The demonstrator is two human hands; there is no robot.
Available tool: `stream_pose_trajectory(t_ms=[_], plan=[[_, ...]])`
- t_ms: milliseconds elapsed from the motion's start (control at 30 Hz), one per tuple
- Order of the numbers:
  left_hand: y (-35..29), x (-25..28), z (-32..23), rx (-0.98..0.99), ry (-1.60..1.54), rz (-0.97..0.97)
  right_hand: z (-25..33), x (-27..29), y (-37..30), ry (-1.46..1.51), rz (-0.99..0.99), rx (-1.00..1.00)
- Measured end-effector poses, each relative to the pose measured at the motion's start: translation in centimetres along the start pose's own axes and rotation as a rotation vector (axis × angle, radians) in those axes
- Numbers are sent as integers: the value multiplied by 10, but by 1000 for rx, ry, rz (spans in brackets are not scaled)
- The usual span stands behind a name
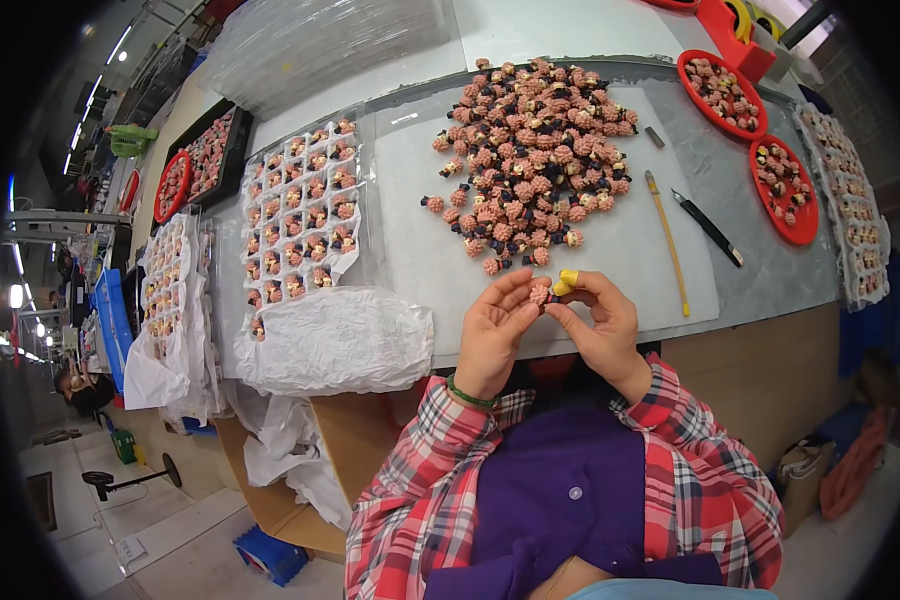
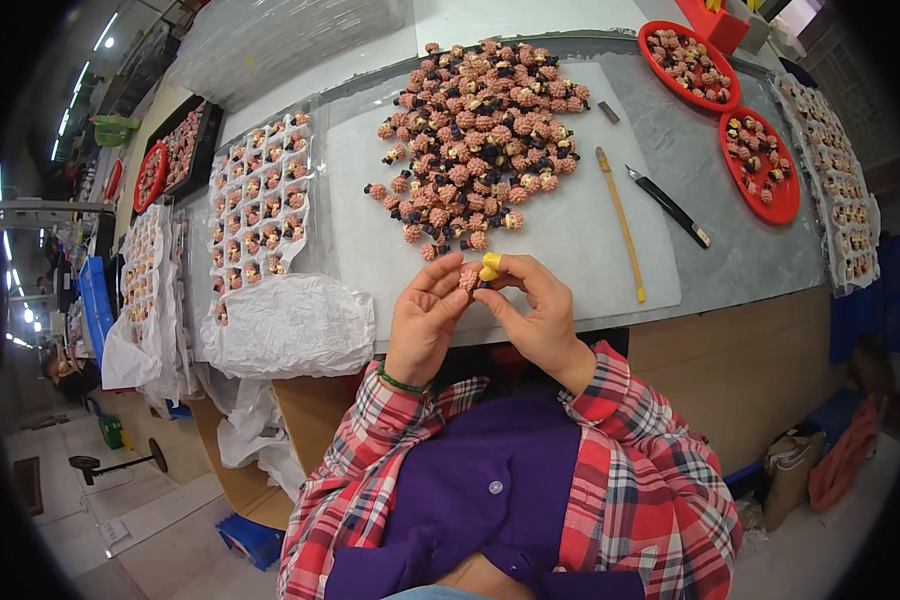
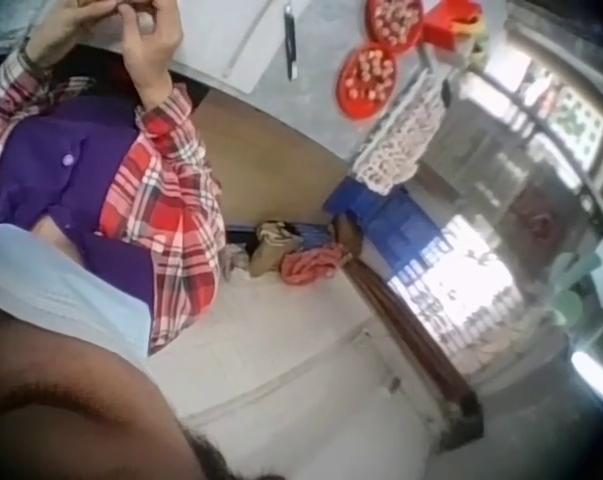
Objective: Placing doll heads into a plastic tray and covering the tray with a plastic sheet.
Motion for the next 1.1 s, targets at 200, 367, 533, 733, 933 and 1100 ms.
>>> stream_pose_trajectory(t_ms=[200, 367, 533, 733, 933, 1100], plan=[[0, 1, 3, 107, 43, 13, 11, -4, 16, -142, 223, 110], [2, 4, 5, 147, -124, 10, 21, 10, 50, -830, 103, 394], [1, 14, 12, 159, 0, -57, 0, 14, 43, -755, 110, 187], [2, -8, 4, 15, 176, -39, -25, 1, 9, 274, -78, -329], [3, -5, 8, 71, 178, 51, -28, -4, -8, 370, 37, -363], [-3, -10, -8, -86, 239, 46, -12, 1, -2, 154, 74, -131]])
Point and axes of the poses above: each hand's wrist, its own y-axis towards the middle knuckle, its own x-axis out of the back of the hand, z = x × y, the point moved 8 cm from there along y, towards the middle knuckle, and after that the axes turned 11 degrees about x, right-handed, at the moved point
